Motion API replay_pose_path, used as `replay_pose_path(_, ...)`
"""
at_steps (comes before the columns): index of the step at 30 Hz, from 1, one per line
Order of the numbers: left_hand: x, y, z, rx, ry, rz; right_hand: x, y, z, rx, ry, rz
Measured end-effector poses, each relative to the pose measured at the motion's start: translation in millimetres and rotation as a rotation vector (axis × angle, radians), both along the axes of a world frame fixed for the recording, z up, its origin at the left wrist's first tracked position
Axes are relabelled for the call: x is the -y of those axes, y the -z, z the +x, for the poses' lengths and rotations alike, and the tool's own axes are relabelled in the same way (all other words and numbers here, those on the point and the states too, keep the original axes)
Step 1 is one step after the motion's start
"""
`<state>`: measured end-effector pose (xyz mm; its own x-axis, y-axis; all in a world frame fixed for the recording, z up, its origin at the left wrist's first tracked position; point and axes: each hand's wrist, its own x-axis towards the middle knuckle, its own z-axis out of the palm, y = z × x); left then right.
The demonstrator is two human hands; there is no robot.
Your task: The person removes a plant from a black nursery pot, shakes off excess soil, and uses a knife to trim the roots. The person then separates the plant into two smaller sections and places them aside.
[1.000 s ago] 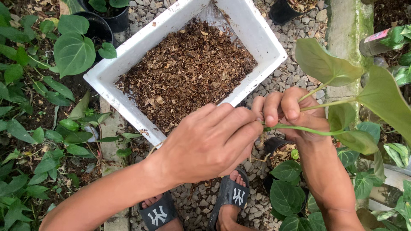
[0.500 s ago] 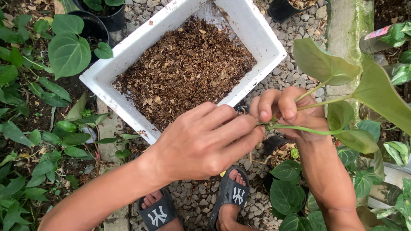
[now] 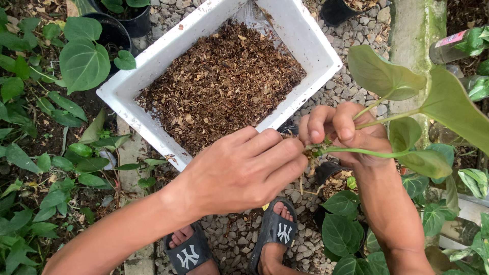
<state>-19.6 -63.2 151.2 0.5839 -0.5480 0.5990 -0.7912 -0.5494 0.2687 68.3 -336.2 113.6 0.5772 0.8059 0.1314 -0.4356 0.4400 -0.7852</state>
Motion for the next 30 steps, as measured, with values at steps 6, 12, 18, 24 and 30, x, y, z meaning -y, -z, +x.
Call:
replay_pose_path(6,2.9,-3.0,-0.7,-0.065,0.050,-0.167,0.0,0.2,-1.0,0.012,-0.006,0.020)
replay_pose_path(12,5.4,-8.7,-4.5,-0.107,0.020,-0.204,-0.6,-1.2,-1.2,0.024,0.004,0.017)
replay_pose_path(18,4.0,-15.1,-6.8,-0.174,-0.016,-0.185,-2.4,-3.1,-1.9,0.031,0.013,0.022)
replay_pose_path(24,13.3,-16.9,-11.3,-0.153,-0.108,-0.066,-5.3,-0.8,-0.5,0.053,0.004,0.024)
replay_pose_path(30,17.2,-12.7,-10.1,-0.089,-0.150,0.105,-1.0,1.6,-1.2,0.071,0.027,-0.026)
